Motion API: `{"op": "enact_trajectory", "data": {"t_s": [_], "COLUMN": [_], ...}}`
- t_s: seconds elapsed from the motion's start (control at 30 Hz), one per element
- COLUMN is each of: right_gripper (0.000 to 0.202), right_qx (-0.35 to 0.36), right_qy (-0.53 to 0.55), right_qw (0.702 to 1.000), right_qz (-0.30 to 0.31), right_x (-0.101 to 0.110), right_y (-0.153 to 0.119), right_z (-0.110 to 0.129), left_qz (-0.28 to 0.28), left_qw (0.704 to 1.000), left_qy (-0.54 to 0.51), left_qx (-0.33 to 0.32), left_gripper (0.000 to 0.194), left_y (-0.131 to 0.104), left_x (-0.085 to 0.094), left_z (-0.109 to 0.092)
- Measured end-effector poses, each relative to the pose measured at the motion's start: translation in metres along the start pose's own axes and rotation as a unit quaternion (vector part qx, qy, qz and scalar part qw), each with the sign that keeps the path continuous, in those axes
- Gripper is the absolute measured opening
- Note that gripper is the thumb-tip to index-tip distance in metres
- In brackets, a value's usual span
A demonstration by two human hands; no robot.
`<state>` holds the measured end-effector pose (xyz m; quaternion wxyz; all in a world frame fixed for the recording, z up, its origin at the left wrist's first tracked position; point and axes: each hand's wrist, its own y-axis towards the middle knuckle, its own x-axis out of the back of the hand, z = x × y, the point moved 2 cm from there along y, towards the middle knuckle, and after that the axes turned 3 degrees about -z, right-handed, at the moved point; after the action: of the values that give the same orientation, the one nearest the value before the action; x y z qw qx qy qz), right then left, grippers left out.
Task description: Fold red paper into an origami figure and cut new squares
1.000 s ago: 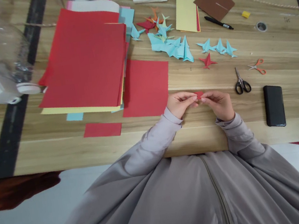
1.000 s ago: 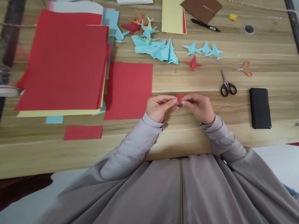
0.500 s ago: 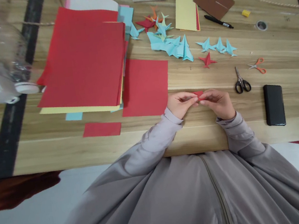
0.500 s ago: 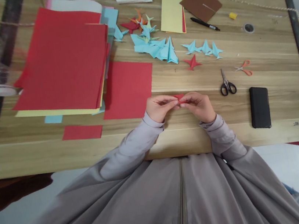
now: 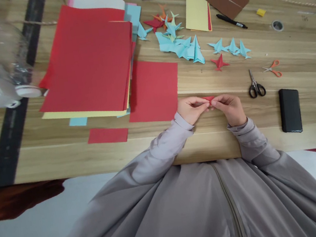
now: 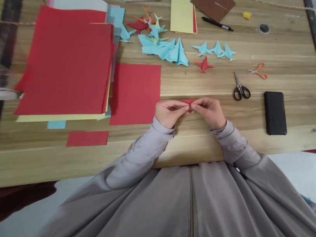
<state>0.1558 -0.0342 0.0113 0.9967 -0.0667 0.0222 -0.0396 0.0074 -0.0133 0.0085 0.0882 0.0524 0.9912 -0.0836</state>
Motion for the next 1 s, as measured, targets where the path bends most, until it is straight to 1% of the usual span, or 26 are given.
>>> {"op": "enact_trajectory", "data": {"t_s": [0.2, 0.4, 0.53, 0.73, 1.0], "right_gripper": [0.016, 0.021, 0.023, 0.021, 0.021], "right_qx": [-0.003, -0.024, -0.025, -0.019, -0.026], "right_qy": [0.01, 0.009, 0.009, 0.016, 0.025], "right_qw": [1.0, 0.999, 0.999, 0.999, 0.999], "right_qz": [-0.015, -0.033, -0.029, -0.028, -0.032], "right_x": [-0.0017, -0.0023, -0.0024, -0.0024, -0.0028], "right_y": [0.0001, 0.0002, -0.0006, -0.001, 0.0003], "right_z": [0.0018, 0.0021, 0.0027, 0.0022, 0.0022], "left_qz": [0.001, 0.011, 0.009, 0.016, 0.016], "left_qw": [1.0, 1.0, 0.999, 0.998, 0.999], "left_qy": [0.003, -0.004, -0.01, -0.027, -0.03], "left_qx": [0.005, 0.018, 0.029, 0.045, 0.032], "left_gripper": [0.014, 0.02, 0.021, 0.024, 0.023], "left_y": [0.0014, 0.0005, 0.0014, 0.0019, 0.0017], "left_x": [0.0013, -0.001, -0.0007, -0.0004, -0.0008], "left_z": [0.0035, 0.0006, 0.0011, 0.0019, 0.0019]}}
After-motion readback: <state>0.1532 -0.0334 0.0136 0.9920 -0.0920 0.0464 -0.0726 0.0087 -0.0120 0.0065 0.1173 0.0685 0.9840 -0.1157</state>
